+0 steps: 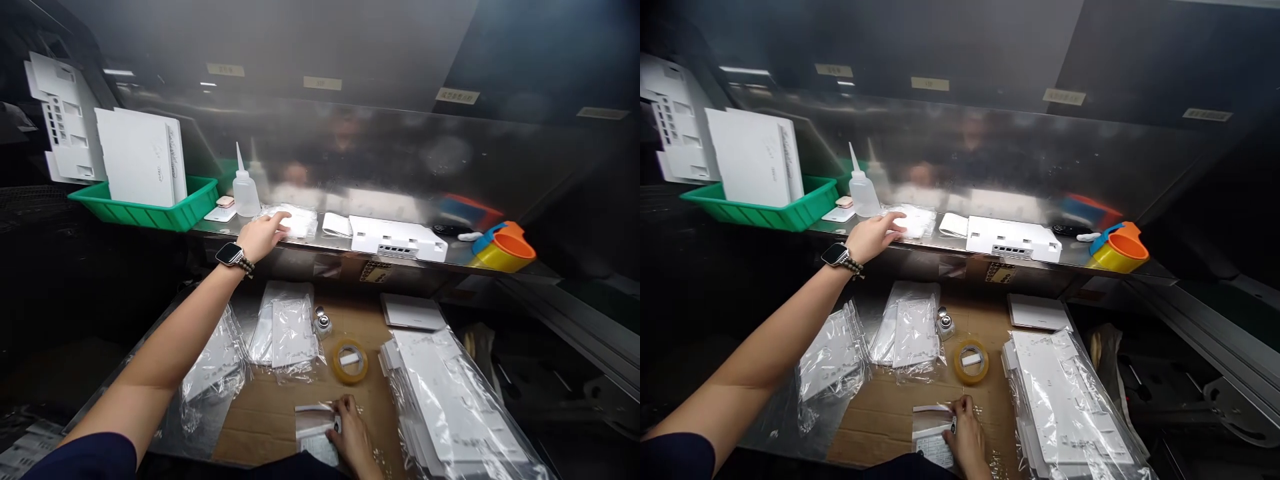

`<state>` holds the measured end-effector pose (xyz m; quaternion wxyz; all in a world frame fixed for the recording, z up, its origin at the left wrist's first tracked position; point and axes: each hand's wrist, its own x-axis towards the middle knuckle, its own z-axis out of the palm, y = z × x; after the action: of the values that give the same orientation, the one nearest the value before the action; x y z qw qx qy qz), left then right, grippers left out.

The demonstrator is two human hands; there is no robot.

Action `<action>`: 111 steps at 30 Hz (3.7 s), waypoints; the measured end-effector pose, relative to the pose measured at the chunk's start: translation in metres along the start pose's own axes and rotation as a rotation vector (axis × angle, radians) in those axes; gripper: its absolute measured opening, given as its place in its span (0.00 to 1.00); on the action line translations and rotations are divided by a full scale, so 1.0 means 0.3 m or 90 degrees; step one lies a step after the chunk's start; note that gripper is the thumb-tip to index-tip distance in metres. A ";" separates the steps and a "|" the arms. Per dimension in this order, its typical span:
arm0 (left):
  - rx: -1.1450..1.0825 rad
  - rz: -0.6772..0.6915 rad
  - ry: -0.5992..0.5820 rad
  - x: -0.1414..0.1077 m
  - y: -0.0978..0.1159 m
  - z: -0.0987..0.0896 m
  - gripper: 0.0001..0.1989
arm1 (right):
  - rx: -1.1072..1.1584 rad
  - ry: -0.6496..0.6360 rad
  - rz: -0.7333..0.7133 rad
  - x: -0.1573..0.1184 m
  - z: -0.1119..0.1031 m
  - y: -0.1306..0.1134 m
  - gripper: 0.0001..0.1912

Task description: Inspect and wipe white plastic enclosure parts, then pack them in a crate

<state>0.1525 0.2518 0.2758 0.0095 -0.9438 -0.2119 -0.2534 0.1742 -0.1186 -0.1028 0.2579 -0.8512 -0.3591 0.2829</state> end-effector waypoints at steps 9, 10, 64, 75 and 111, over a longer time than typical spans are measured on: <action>-0.049 0.080 0.001 0.001 -0.025 0.016 0.17 | 0.033 0.078 -0.006 0.083 -0.120 0.005 0.15; -0.066 0.079 0.004 0.004 -0.028 0.017 0.17 | 0.024 0.102 0.015 0.111 -0.154 0.006 0.17; -0.918 -0.468 -0.368 -0.867 0.337 0.277 0.23 | 0.405 0.117 -0.090 -0.127 -0.378 -0.418 0.24; -0.913 -0.470 -0.312 -0.814 0.361 0.265 0.18 | 0.448 0.396 -0.177 -0.226 -0.619 -0.454 0.17; -0.981 -0.487 -0.279 -0.814 0.411 0.337 0.25 | 0.146 -0.078 -0.187 -0.047 -0.553 -0.479 0.05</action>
<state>0.0593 0.0557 0.0810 -0.7547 -0.5797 -0.2806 -0.1248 0.2099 -0.0809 0.1110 0.3694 -0.7357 -0.4600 0.3327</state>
